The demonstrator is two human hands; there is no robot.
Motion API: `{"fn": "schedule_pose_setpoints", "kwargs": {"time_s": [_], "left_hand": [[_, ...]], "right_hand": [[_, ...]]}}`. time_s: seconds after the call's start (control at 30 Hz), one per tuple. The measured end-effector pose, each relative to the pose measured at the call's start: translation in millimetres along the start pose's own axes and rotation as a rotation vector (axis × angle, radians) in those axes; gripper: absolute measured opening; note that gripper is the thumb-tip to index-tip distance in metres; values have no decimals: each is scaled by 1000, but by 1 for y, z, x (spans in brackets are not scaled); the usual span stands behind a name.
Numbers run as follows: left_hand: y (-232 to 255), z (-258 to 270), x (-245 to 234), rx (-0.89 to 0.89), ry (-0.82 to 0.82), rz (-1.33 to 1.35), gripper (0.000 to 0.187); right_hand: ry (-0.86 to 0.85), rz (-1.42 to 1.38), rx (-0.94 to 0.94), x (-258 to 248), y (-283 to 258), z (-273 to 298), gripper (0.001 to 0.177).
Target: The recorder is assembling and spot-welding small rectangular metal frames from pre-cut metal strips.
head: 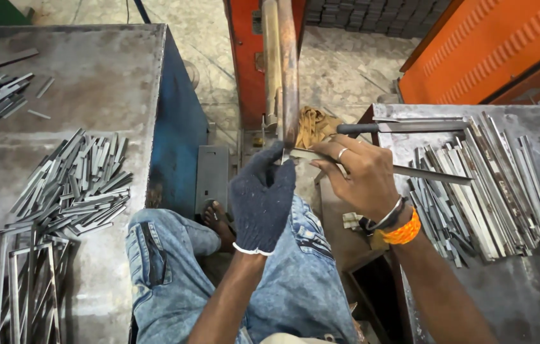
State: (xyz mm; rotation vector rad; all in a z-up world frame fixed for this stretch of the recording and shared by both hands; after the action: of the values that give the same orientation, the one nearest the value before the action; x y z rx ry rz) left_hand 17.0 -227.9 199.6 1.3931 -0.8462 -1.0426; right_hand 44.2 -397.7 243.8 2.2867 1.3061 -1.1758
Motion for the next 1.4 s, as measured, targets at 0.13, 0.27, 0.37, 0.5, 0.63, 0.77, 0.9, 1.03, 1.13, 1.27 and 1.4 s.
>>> {"fn": "schedule_pose_setpoints", "kwargs": {"time_s": [0.13, 0.27, 0.37, 0.5, 0.63, 0.77, 0.9, 1.03, 1.13, 1.27, 1.4], "left_hand": [[-9, -1, 1, 32, 20, 37, 31], [-7, -1, -1, 18, 5, 40, 32], [-3, 0, -3, 9, 15, -18, 31], [-6, -1, 1, 18, -1, 35, 27], [-6, -2, 0, 64, 15, 7, 28], [-1, 0, -1, 90, 41, -50, 24], [-2, 0, 0, 39, 25, -14, 27], [-3, 2, -4, 65, 51, -40, 26], [-7, -3, 0, 84, 36, -140, 29], [3, 8, -7, 53, 25, 37, 40], [4, 11, -12, -62, 37, 79, 73]], "right_hand": [[19, -10, -23, 0, -1, 0, 19], [8, -20, -24, -1, -3, -1, 17], [11, -26, -4, 0, -2, 1, 19], [1, -3, 8, 0, -1, 2, 19], [4, -33, 8, 0, 0, 1, 17], [-6, -16, -2, 2, 3, 3, 17], [26, 40, -73, 3, 4, 3, 20], [-4, 17, -10, 0, 1, 0, 19], [94, -100, -222, -3, 1, -4, 36], [-19, 7, -14, 5, 4, 7, 21], [-53, -27, 16, -6, -8, 4, 24]]}}
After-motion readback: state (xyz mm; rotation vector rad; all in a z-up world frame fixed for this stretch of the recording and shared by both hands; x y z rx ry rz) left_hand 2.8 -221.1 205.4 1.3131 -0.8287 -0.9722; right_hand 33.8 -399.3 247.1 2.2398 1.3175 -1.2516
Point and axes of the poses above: each hand's wrist, its own z-axis away from the middle knuckle, its own x-axis out of the palm, y = z × x, the point moved 4 cm from there along -z, towards the middle knuckle, and after that the axes turned 15 degrees about -x, right-handed, at the moved point
